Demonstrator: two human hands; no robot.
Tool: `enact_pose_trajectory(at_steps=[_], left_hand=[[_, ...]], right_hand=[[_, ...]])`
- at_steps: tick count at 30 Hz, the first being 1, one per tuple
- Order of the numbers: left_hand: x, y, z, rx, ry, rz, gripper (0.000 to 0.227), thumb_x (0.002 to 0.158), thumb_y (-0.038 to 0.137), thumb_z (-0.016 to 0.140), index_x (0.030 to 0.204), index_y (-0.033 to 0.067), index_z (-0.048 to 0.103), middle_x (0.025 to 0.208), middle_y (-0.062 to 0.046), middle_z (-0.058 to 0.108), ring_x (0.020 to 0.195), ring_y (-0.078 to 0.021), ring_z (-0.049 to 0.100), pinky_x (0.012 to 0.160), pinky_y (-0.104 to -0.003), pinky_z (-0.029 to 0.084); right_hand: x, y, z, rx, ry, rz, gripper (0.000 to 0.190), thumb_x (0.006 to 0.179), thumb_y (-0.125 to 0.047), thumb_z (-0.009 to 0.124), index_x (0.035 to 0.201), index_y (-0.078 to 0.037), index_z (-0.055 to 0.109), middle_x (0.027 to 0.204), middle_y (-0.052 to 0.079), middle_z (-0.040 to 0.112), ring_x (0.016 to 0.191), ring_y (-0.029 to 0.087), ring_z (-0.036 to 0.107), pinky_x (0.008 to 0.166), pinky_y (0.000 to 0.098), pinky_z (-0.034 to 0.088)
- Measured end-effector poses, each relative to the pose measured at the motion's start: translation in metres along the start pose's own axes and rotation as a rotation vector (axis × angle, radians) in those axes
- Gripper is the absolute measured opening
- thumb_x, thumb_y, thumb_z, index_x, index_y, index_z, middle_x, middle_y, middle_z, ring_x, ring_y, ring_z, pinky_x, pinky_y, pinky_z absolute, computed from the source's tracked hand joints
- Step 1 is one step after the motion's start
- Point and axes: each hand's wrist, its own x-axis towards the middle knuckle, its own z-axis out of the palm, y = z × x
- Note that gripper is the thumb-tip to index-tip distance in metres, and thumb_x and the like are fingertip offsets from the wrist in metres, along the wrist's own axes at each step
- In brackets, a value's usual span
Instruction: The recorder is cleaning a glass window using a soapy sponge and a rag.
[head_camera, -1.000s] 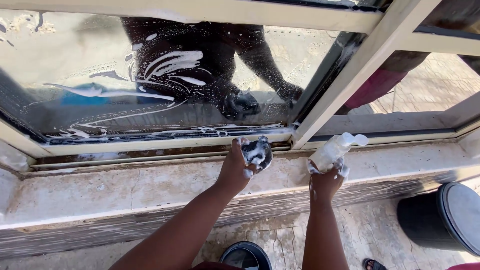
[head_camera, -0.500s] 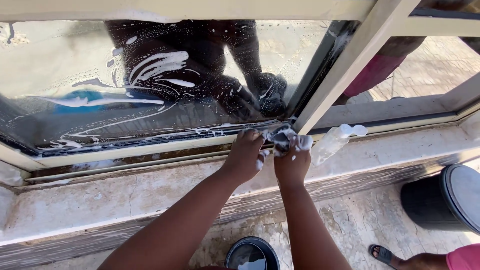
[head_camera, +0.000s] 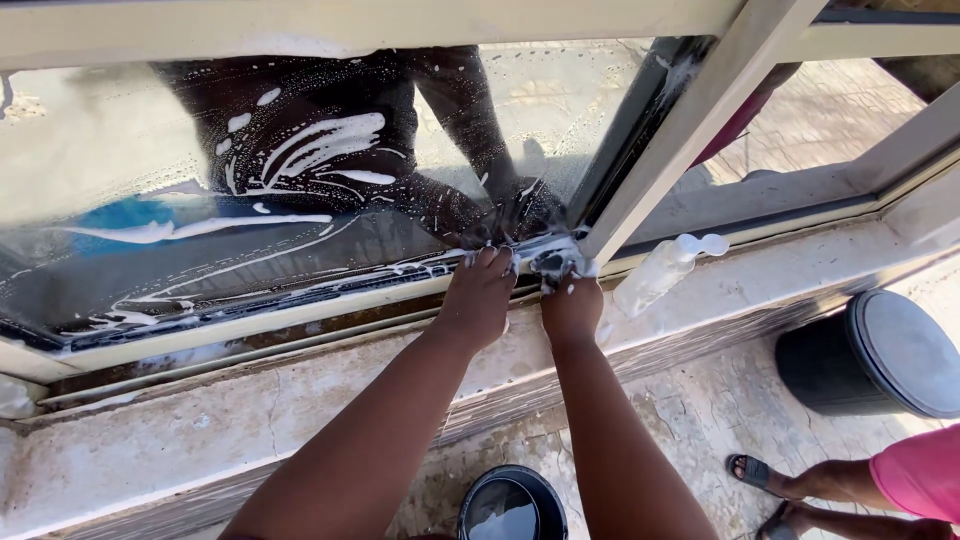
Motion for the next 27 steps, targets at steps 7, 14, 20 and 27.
enact_pose_trajectory(at_steps=[7, 14, 20, 27], left_hand=[[0.004, -0.001, -0.009, -0.035, -0.04, -0.024, 0.039, 0.069, 0.011, 0.073, 0.107, 0.0036, 0.074, 0.136, -0.01, 0.054, 0.126, -0.0282, 0.046, 0.103, -0.047, 0.039], [-0.002, -0.008, 0.001, -0.109, 0.001, -0.012, 0.037, 0.071, 0.003, 0.069, 0.108, 0.0032, 0.074, 0.134, -0.009, 0.055, 0.124, -0.0289, 0.048, 0.1, -0.048, 0.041], [0.0, -0.009, -0.001, -0.1, -0.013, 0.001, 0.038, 0.07, 0.006, 0.069, 0.108, 0.0032, 0.073, 0.134, -0.01, 0.055, 0.124, -0.0301, 0.047, 0.101, -0.049, 0.041], [-0.002, -0.011, 0.001, -0.079, 0.009, 0.034, 0.042, 0.072, 0.005, 0.067, 0.113, 0.0029, 0.072, 0.136, -0.01, 0.054, 0.124, -0.0285, 0.047, 0.102, -0.047, 0.04]], right_hand=[[-0.013, -0.045, -0.039, 0.332, -0.018, 0.075, 0.026, 0.076, -0.014, 0.072, 0.099, -0.004, 0.07, 0.09, 0.018, 0.074, 0.084, 0.038, 0.071, 0.075, 0.0466, 0.056], [-0.007, -0.04, -0.02, 0.073, -0.054, 0.207, 0.03, 0.074, -0.018, 0.072, 0.102, -0.008, 0.075, 0.099, 0.015, 0.074, 0.091, 0.039, 0.069, 0.082, 0.047, 0.055], [-0.034, -0.006, -0.007, -0.074, 0.139, -0.149, 0.04, 0.07, -0.016, 0.075, 0.108, -0.002, 0.074, 0.11, 0.024, 0.068, 0.094, 0.046, 0.065, 0.079, 0.0513, 0.053], [-0.008, 0.0, -0.006, 0.211, 0.238, -0.074, 0.028, 0.088, -0.017, 0.071, 0.112, -0.004, 0.07, 0.112, 0.018, 0.071, 0.103, 0.04, 0.068, 0.09, 0.0454, 0.056]])
